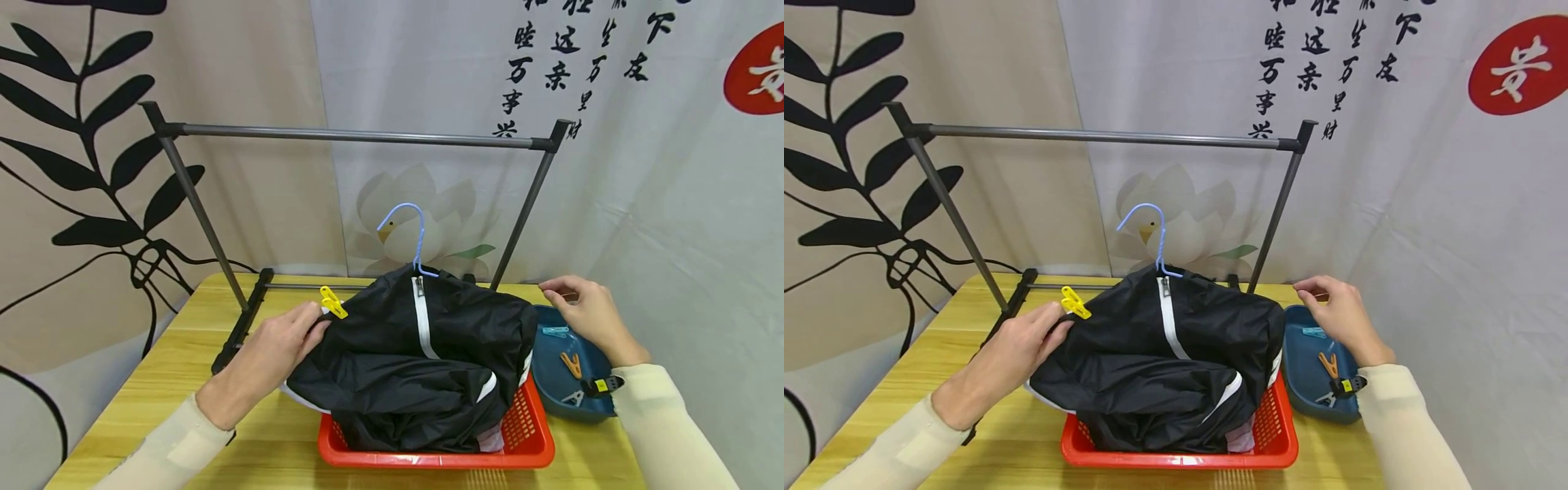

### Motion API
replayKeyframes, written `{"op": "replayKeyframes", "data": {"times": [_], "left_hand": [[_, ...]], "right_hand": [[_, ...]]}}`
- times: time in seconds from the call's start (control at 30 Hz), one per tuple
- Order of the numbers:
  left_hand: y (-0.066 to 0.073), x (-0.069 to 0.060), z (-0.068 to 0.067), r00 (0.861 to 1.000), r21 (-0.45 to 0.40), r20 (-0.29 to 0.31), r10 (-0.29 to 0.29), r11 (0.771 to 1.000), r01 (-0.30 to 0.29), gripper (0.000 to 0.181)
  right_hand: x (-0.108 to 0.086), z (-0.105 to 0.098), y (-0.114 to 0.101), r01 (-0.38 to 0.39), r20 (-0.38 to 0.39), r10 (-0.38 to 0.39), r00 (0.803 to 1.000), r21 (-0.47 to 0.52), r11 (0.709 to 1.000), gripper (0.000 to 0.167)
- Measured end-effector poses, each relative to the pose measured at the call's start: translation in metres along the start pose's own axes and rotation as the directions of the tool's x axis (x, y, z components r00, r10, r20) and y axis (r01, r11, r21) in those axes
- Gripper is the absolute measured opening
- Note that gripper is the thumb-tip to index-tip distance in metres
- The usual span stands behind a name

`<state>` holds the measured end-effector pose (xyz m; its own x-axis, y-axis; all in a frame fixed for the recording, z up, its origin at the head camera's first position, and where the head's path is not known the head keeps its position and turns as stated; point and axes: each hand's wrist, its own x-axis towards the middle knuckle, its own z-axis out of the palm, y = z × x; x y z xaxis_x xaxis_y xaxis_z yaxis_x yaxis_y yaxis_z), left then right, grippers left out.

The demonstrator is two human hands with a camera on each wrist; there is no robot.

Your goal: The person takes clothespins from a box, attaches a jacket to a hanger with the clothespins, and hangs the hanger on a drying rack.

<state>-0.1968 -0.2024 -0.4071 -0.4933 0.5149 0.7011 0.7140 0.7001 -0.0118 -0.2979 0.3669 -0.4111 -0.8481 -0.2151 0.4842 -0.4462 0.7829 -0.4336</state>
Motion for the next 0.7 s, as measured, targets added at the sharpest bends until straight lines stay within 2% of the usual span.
{"op": "replayKeyframes", "data": {"times": [0.27, 0.37, 0.5, 0.7], "left_hand": [[0.001, -0.001, -0.001, 1.000, -0.005, 0.001, -0.005, 1.000, 0.005, 0.043], [0.001, -0.002, -0.001, 1.000, -0.006, 0.007, -0.011, 1.000, 0.011, 0.043], [0.001, -0.002, -0.002, 1.000, -0.007, 0.013, -0.018, 1.000, 0.018, 0.043], [0.002, -0.002, -0.002, 1.000, -0.022, 0.009, -0.013, 1.000, 0.013, 0.039]], "right_hand": [[0.001, 0.005, 0.021, -0.074, 0.119, 0.079, 0.990, -0.049, 0.996, 0.019], [0.002, 0.006, 0.029, -0.106, 0.189, 0.116, 0.975, -0.064, 0.992, 0.022], [0.002, 0.008, 0.041, -0.136, 0.285, 0.157, 0.946, -0.094, 0.986, 0.025], [0.001, 0.015, 0.059, -0.130, 0.342, 0.172, 0.924, -0.143, 0.981, 0.025]]}}
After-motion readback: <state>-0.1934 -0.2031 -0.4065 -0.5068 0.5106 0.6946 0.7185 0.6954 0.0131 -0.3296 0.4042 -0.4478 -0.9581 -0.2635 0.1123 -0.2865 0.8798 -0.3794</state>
